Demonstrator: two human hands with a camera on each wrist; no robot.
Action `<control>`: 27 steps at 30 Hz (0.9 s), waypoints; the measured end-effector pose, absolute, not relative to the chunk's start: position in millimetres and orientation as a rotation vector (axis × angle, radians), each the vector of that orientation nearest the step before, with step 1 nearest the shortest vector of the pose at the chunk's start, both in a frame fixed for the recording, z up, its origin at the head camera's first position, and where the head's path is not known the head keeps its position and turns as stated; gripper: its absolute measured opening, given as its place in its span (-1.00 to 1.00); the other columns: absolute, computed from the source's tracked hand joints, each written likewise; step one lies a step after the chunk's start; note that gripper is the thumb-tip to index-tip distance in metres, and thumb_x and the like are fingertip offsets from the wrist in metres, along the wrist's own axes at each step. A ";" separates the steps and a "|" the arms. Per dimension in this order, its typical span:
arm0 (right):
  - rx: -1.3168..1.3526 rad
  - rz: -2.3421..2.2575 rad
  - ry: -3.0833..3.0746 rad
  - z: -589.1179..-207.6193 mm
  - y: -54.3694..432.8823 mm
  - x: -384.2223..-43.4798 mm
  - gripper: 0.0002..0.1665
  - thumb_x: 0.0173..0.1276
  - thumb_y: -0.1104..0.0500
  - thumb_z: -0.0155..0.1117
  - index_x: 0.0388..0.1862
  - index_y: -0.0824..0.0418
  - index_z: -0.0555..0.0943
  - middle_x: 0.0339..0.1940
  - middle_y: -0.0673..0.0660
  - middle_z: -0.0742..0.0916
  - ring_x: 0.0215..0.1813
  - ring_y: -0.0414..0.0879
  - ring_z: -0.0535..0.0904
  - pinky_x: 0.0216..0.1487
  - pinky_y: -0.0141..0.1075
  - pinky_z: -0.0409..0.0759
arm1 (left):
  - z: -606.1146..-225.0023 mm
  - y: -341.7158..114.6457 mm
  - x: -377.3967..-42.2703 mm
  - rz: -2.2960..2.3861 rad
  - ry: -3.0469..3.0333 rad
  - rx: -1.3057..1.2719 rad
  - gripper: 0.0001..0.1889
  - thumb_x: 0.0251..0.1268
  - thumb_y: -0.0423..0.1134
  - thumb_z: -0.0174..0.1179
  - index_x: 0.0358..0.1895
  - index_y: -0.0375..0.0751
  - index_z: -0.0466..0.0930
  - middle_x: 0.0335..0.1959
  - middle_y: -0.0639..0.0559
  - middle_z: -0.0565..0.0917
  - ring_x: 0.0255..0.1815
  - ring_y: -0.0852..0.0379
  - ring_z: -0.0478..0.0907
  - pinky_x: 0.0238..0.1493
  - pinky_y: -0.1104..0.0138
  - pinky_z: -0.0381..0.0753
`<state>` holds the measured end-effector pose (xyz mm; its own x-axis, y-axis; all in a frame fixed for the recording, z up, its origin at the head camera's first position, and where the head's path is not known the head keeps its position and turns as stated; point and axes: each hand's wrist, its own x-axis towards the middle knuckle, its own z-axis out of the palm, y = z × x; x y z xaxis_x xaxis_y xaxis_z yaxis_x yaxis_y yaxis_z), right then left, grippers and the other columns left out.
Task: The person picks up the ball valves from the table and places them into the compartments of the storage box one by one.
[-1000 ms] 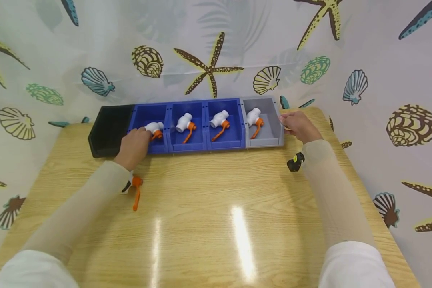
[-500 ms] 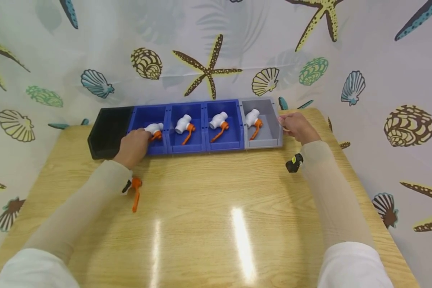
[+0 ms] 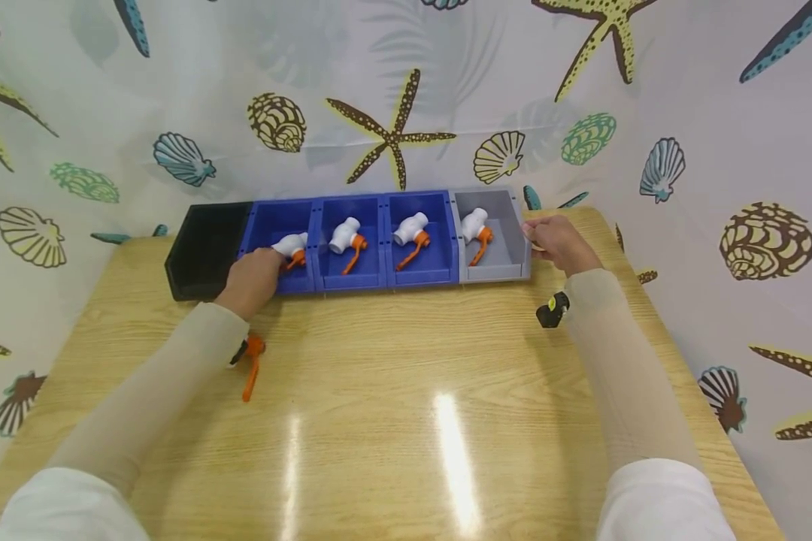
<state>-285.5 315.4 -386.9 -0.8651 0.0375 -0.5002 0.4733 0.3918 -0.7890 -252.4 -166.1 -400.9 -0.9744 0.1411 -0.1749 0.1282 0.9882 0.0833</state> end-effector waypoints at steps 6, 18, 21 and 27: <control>0.456 -1.468 2.244 -385.6 314.3 -286.4 -0.42 0.51 0.11 -0.14 0.41 0.36 0.12 0.31 0.21 0.28 0.33 0.03 0.19 0.27 -0.12 0.27 | -403.0 -167.4 -253.2 0.105 2.947 0.216 -0.80 0.37 -0.35 0.05 -0.08 -0.41 0.52 -0.21 -0.26 0.59 -0.36 -0.10 0.53 -0.26 0.04 0.58; 0.445 -1.473 2.242 -383.4 311.0 -284.1 -0.40 0.52 0.11 -0.16 0.42 0.36 0.08 0.33 0.23 0.26 0.38 0.05 0.15 0.27 -0.11 0.26 | -405.5 -173.5 -255.8 0.171 2.865 0.248 -0.79 0.44 -0.35 -0.08 -0.18 -0.40 0.53 -0.32 -0.21 0.59 -0.41 -0.08 0.50 -0.30 0.10 0.56; 0.431 -1.470 2.241 -383.4 311.4 -284.2 -0.39 0.52 0.11 -0.16 0.42 0.36 0.07 0.36 0.26 0.24 0.39 0.07 0.14 0.27 -0.10 0.26 | -404.8 -175.2 -257.6 0.178 2.849 0.254 -0.78 0.45 -0.35 -0.10 -0.19 -0.36 0.55 -0.35 -0.18 0.58 -0.42 -0.06 0.47 -0.31 0.14 0.54; 0.383 -1.470 2.223 -383.1 314.5 -284.0 -0.38 0.52 0.11 -0.20 0.44 0.37 0.01 0.38 0.27 0.19 0.37 0.07 0.14 0.27 -0.10 0.25 | -405.0 -176.2 -259.6 0.205 2.854 0.267 -0.77 0.46 -0.34 -0.11 -0.19 -0.36 0.55 -0.36 -0.17 0.58 -0.43 -0.05 0.47 -0.33 0.14 0.53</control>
<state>-284.0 314.5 -383.1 -0.8624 -0.0137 -0.5060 0.4603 0.3946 -0.7952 -259.6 -176.2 -405.0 -0.9473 0.2003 -0.2501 0.1626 0.9731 0.1635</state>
